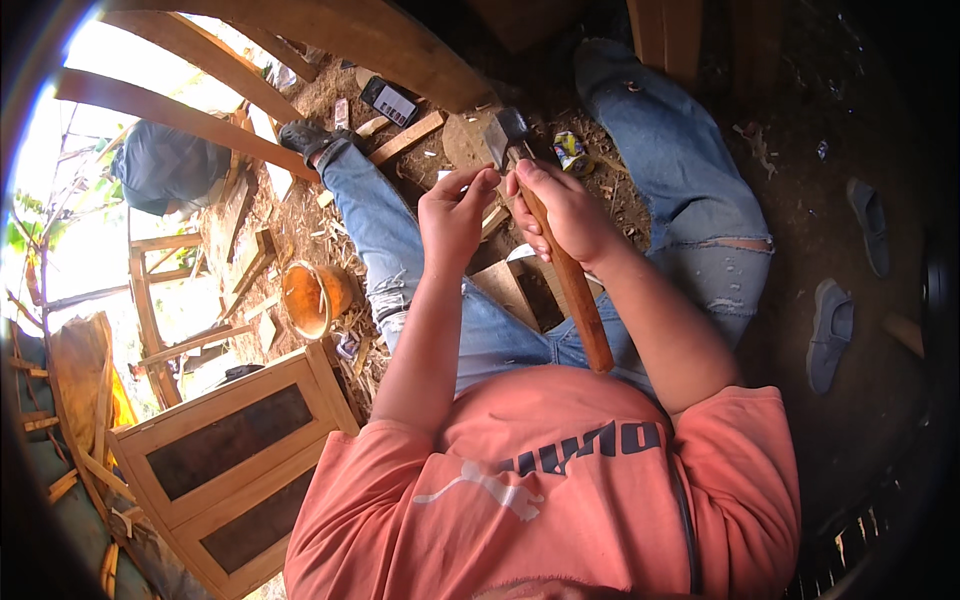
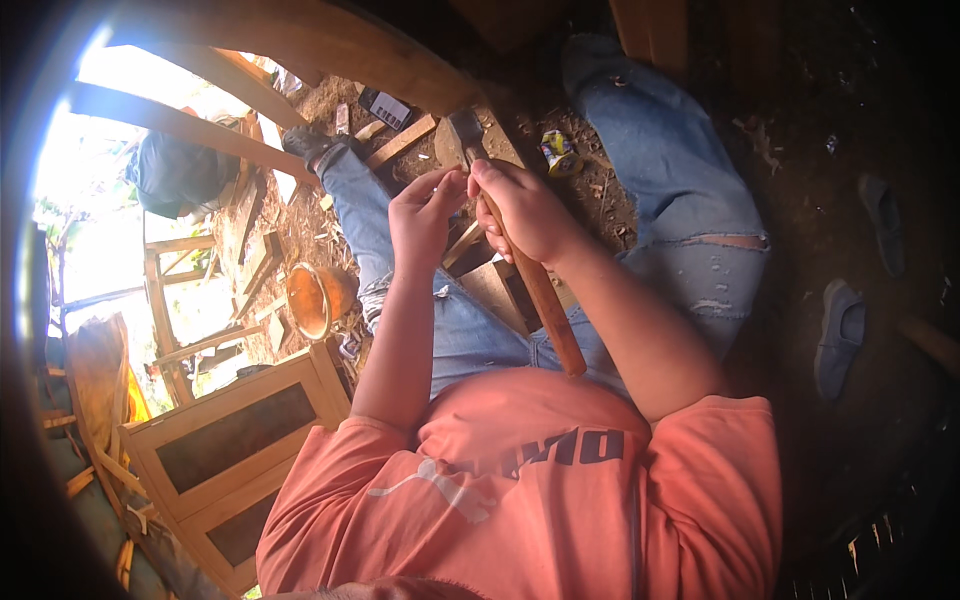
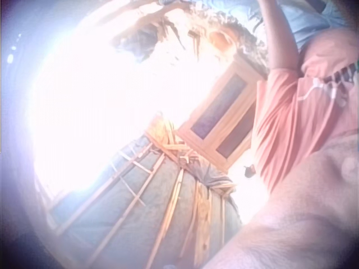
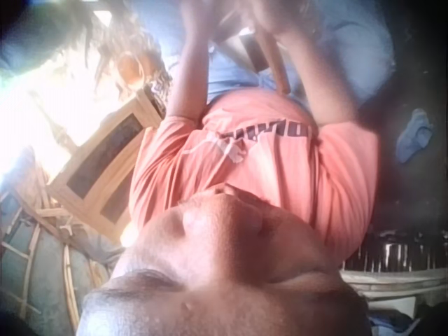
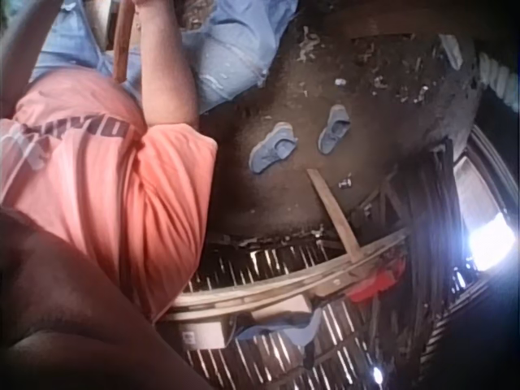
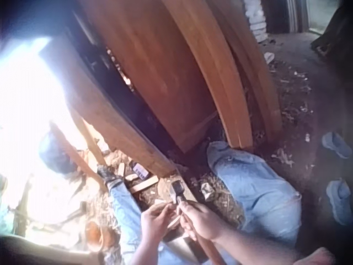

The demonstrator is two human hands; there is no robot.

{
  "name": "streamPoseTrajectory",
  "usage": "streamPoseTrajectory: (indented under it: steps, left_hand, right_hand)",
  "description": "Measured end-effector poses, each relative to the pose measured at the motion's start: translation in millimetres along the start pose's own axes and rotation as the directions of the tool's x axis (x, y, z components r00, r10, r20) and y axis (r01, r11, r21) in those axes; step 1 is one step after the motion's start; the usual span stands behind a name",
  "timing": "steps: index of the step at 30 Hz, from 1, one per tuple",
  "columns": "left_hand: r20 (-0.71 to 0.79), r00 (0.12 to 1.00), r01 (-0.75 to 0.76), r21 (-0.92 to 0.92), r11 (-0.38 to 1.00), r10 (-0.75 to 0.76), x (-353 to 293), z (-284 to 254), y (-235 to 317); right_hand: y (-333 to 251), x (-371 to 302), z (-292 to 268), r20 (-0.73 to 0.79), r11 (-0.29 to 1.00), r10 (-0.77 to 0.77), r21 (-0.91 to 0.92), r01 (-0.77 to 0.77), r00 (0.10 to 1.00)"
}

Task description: The person sits on the floor and uses a small axe to split and shape thin wooden sticks. They repeatedly strike the wood, inspect the pieces, and continue carving them into smaller segments.

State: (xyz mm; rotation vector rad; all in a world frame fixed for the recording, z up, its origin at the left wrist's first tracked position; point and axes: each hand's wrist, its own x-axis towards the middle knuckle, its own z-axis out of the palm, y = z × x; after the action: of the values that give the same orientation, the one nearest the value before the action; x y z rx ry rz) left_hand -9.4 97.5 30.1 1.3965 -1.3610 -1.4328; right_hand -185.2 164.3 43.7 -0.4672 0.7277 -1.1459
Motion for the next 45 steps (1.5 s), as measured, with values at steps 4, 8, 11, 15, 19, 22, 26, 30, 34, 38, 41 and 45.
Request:
streamPoseTrajectory:
  steps: [4, 8, 11, 15, 19, 22, 26, 30, 34, 38, 41, 45]
  left_hand:
    - [0.011, 0.995, 0.097, -0.021, 0.995, -0.097, 1.8, -4.7, 6.7]
    - [0.041, 0.988, 0.151, -0.132, 0.980, -0.147, 8.5, -6.9, 11.4]
    - [0.060, 0.983, 0.183, -0.165, 0.969, -0.175, 9.5, -15.4, 7.2]
    - [0.086, 0.980, 0.187, -0.099, 0.977, -0.179, 12.2, -13.6, 13.3]
    - [0.093, 0.980, 0.184, -0.121, 0.975, -0.174, 14.4, -13.3, 16.8]
    - [0.093, 0.977, 0.200, -0.083, 0.976, -0.192, 12.6, -12.2, 18.0]
    - [0.052, 0.983, 0.176, -0.005, 0.984, -0.176, 12.4, -17.3, 14.8]
    - [0.053, 0.993, 0.100, 0.100, 0.990, -0.106, 14.3, -17.6, 14.2]
    - [0.021, 0.996, 0.083, 0.172, 0.982, -0.087, 14.3, -12.7, 23.9]
    - [0.020, 0.993, 0.110, 0.215, 0.970, -0.117, 11.3, -13.3, 22.5]
    - [0.022, 0.983, 0.169, 0.286, 0.943, -0.183, 12.3, -16.1, 34.4]
    - [0.021, 0.990, 0.125, 0.341, 0.932, -0.140, 11.9, -17.3, 31.6]
  right_hand:
    - [-6.0, -3.5, 6.5, -0.002, 1.000, -0.003, -0.014, 0.003, 1.000]
    - [-7.4, -4.0, 5.0, 0.005, 1.000, 0.001, -0.022, -0.001, 1.000]
    - [-1.6, 0.5, 6.5, 0.001, 0.997, 0.053, -0.063, -0.053, 0.999]
    - [-11.6, -6.5, 6.8, 0.030, 0.997, -0.008, -0.079, 0.011, 1.000]
    - [-3.9, -1.3, 6.4, -0.014, 0.999, 0.039, -0.036, -0.040, 0.999]
    - [-11.8, -8.7, 10.5, 0.004, 0.996, -0.026, -0.084, 0.026, 1.000]
    - [-1.6, -0.5, 5.3, -0.004, 0.996, 0.043, -0.076, -0.043, 0.999]
    - [-10.4, -7.2, 10.9, 0.003, 0.999, -0.009, -0.046, 0.009, 1.000]
    - [-4.3, -0.9, 4.4, -0.042, 0.996, 0.064, -0.053, -0.067, 0.997]
    - [-6.5, -6.5, 11.0, -0.030, 0.997, 0.024, -0.068, -0.026, 0.999]
    - [1.0, 2.0, 6.2, -0.051, 0.996, 0.057, -0.061, -0.060, 0.997]
    - [-9.2, -6.5, 11.1, -0.014, 1.000, -0.009, -0.024, 0.009, 1.000]
